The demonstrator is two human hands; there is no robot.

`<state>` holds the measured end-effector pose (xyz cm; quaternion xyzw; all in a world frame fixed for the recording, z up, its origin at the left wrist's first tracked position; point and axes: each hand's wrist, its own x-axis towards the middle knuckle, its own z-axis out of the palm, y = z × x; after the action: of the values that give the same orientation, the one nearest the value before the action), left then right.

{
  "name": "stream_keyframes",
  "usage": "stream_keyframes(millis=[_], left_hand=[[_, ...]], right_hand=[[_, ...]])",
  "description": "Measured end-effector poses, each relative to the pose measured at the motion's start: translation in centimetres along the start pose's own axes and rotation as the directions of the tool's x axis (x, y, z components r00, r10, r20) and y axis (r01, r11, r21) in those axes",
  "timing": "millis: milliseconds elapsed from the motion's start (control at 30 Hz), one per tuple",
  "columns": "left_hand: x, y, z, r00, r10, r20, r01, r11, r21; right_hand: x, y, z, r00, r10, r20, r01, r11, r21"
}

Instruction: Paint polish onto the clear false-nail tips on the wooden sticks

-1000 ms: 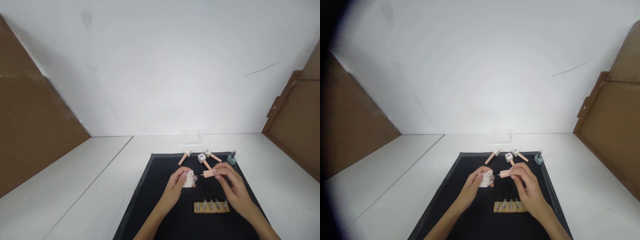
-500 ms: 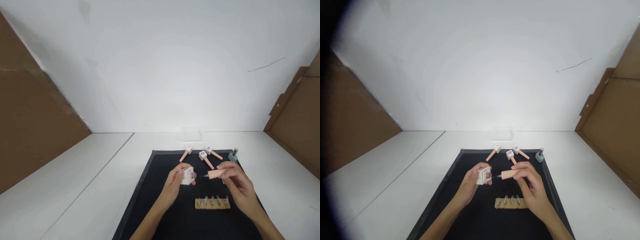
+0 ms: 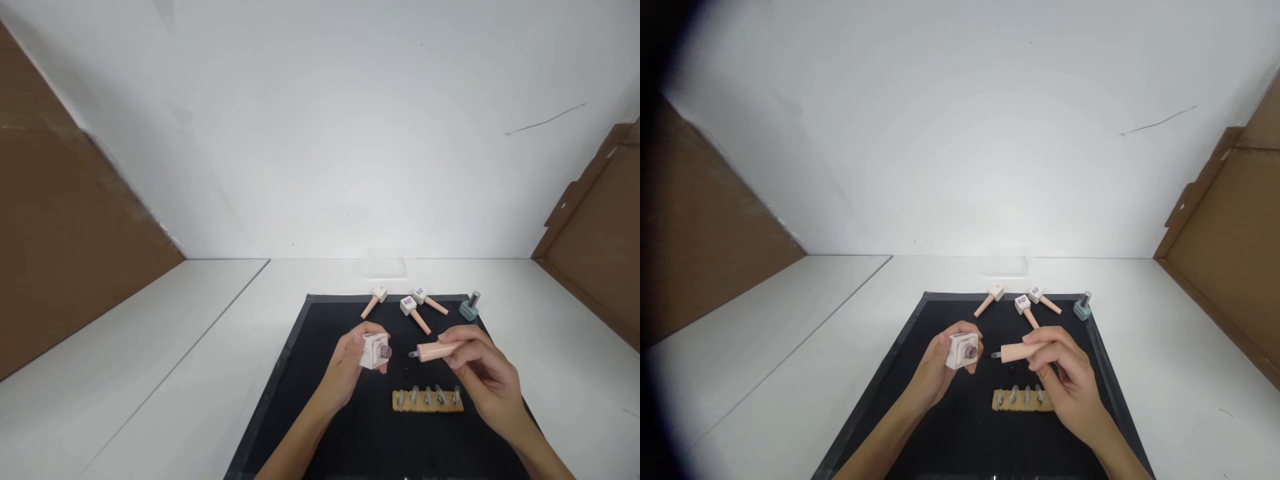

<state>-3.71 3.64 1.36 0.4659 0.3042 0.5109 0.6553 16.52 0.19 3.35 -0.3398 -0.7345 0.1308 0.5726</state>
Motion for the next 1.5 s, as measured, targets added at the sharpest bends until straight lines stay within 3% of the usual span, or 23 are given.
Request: stream_keyframes(millis=[467,800,1100,1300,1500], left_hand=[[0.4,-0.6,-0.1,1.000,-0.011,-0.018,0.014,0.988,0.157],[0.5,-0.3,0.3,0.998,-0.066,-0.010,0.066,0.968,0.243],[0.5,-1.2,0.3,0.995,-0.090,-0.050,0.098,0.977,0.189],[0.4,-1.2,0.1,0.997,-0.072,-0.039,0.078,0.984,0.158],[0.3,-0.8,0.2,0.997,-0.074,-0.029,0.078,0.982,0.172]], right_hand=[[0.3,-0.6,0.0,0.988,-0.142,0.059,0.148,0.981,-0.125],[0.6,-0.5,0.3,0.970,-0.204,0.134,0.210,0.977,-0.032],[-0.4,-0.3,1.1,0.988,0.032,0.154,-0.051,0.991,0.123],[-0.4,0.6,1.1,0.967,0.235,0.099,-0.255,0.904,0.344],[-0.6,0.9,1.1,0.946,0.300,0.123,-0.322,0.830,0.455]])
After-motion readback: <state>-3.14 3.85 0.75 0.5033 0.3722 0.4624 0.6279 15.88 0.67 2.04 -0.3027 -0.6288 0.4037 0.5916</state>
